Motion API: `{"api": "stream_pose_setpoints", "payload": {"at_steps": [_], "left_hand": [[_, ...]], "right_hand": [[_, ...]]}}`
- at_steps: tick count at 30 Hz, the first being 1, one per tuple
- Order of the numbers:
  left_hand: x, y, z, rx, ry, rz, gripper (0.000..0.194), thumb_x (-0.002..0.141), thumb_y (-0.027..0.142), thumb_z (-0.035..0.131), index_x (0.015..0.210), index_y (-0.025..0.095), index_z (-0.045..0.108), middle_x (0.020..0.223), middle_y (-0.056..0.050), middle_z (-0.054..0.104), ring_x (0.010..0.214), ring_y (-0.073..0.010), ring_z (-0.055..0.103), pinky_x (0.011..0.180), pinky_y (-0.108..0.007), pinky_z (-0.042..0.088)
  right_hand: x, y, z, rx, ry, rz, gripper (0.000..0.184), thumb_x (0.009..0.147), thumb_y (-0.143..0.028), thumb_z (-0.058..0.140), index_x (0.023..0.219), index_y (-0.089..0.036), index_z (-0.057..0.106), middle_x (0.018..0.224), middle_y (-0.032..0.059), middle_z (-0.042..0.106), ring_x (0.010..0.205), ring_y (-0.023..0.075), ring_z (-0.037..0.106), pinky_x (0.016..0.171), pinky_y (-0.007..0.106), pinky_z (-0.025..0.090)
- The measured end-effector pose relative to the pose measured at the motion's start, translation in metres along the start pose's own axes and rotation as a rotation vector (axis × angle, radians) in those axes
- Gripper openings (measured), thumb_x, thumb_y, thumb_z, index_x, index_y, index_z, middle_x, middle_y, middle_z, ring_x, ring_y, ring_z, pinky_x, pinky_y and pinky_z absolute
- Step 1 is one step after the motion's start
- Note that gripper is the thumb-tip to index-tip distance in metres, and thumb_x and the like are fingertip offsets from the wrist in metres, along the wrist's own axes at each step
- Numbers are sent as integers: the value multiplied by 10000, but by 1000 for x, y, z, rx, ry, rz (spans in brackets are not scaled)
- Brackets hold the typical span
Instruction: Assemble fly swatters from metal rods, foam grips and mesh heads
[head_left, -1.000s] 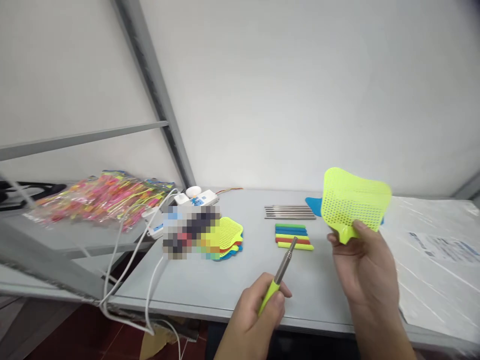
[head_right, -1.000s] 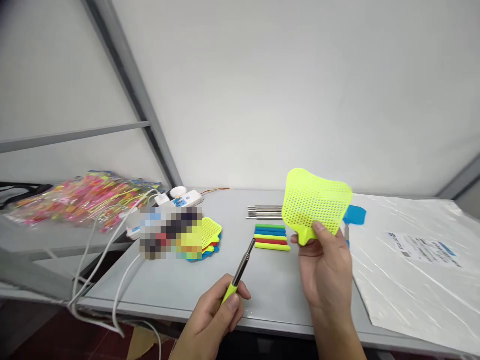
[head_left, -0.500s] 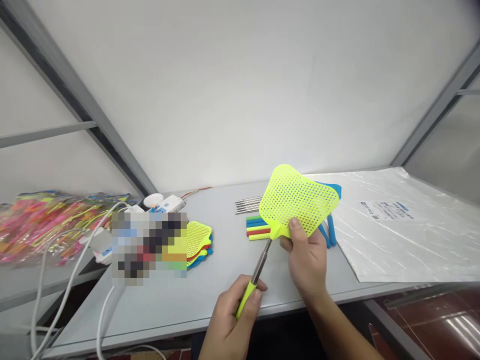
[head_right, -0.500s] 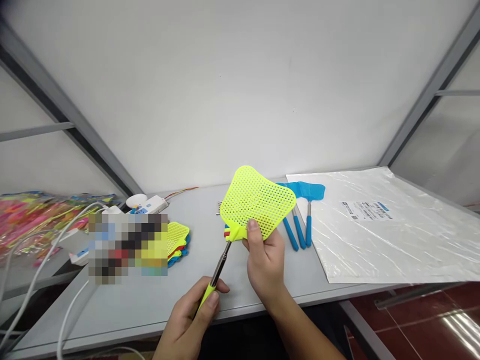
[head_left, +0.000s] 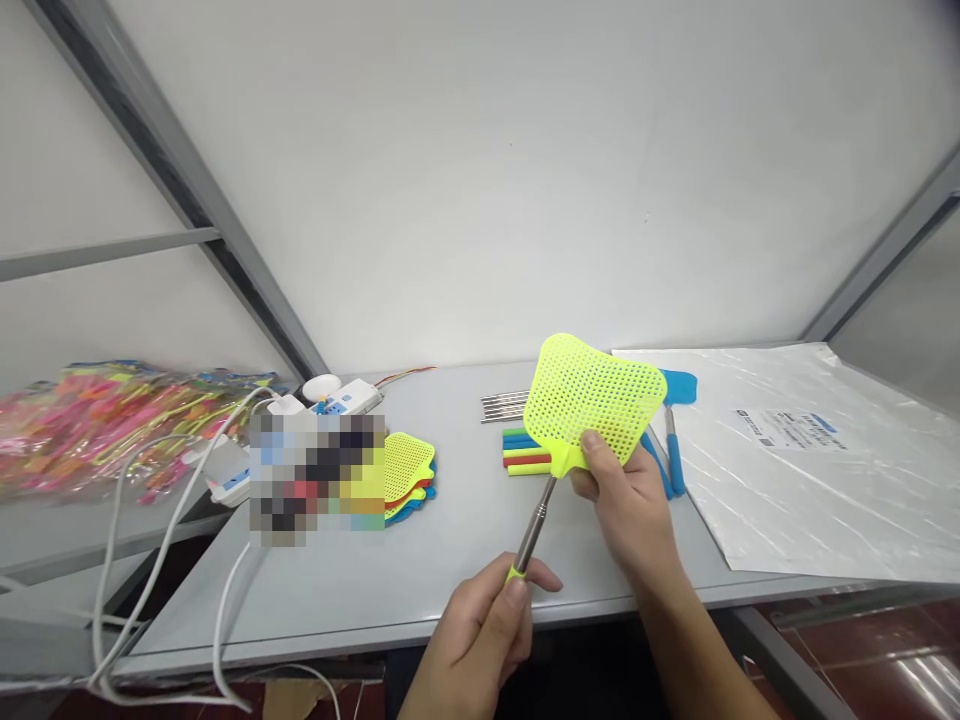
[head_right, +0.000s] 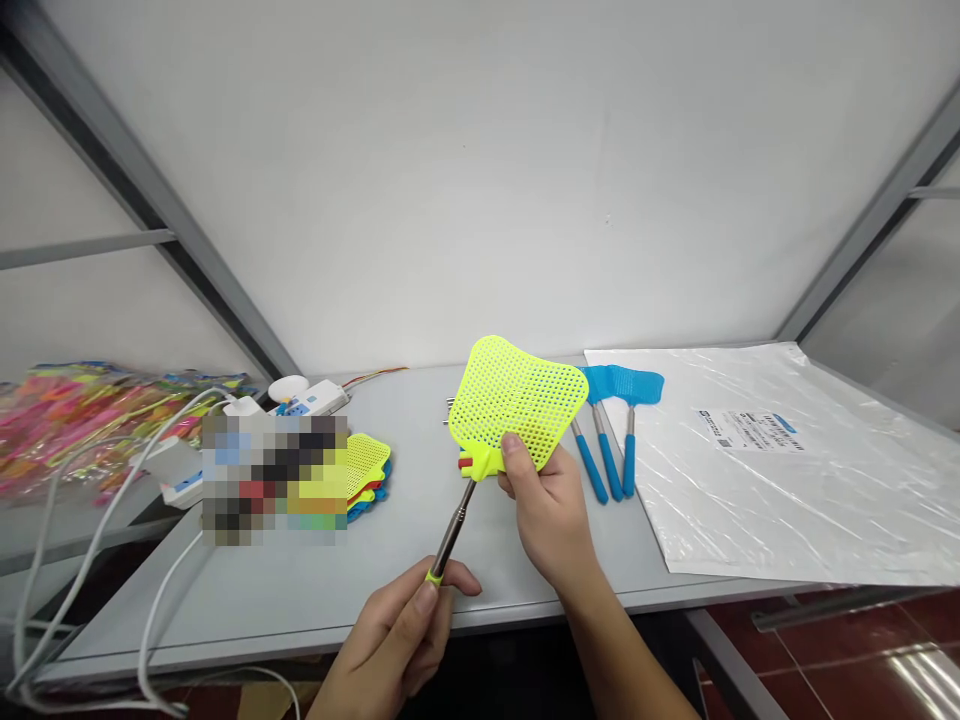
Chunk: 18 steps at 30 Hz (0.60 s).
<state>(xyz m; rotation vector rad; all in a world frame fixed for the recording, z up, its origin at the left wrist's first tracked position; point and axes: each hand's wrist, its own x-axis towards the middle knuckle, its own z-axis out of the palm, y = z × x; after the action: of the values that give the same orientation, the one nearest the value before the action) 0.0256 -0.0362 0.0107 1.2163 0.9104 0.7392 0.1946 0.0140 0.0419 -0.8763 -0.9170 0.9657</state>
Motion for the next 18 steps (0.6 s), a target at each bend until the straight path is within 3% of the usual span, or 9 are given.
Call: {"api": "stream_pose_setpoints", "payload": {"at_steps": [2,6,10,13,18], "left_hand": [[0,0,1,-16,-28,0,523,932,597,433,1109,139,615,553,64,307,490,-91,249,451,-211,201],[-2,2,5,27,56,16,506,928,592,450,1116,153,619,570,58,319,499,-93,259,458,-212,237],[-5,6,7,55,96,3,487,918,591,478,1107,166,623,584,54,317,509,-94,268,456,-214,211],[-5,6,6,-56,13,-7,470,922,581,486,1081,159,621,549,68,300,478,-77,239,441,-206,187],[-5,4,10,-449,-190,-40,433,922,576,495,998,169,621,482,101,252,378,-42,129,365,-182,158]], "right_hand": [[0,-1,0,-7,0,4,280,892,-406,609,735,-198,508,627,-60,341,512,68,251,444,222,228],[-1,-1,3,-13,43,-4,279,887,-418,610,746,-199,509,625,-60,352,511,71,257,448,229,222],[-1,0,1,-41,3,6,302,895,-424,598,725,-188,515,629,-48,398,520,73,277,460,239,216],[-1,0,-5,-55,-71,31,285,897,-408,602,735,-185,533,642,-43,410,536,78,287,472,247,213],[-1,-1,-12,-75,-247,54,349,924,-385,572,659,-190,455,618,-54,348,542,83,274,489,258,206]]}}
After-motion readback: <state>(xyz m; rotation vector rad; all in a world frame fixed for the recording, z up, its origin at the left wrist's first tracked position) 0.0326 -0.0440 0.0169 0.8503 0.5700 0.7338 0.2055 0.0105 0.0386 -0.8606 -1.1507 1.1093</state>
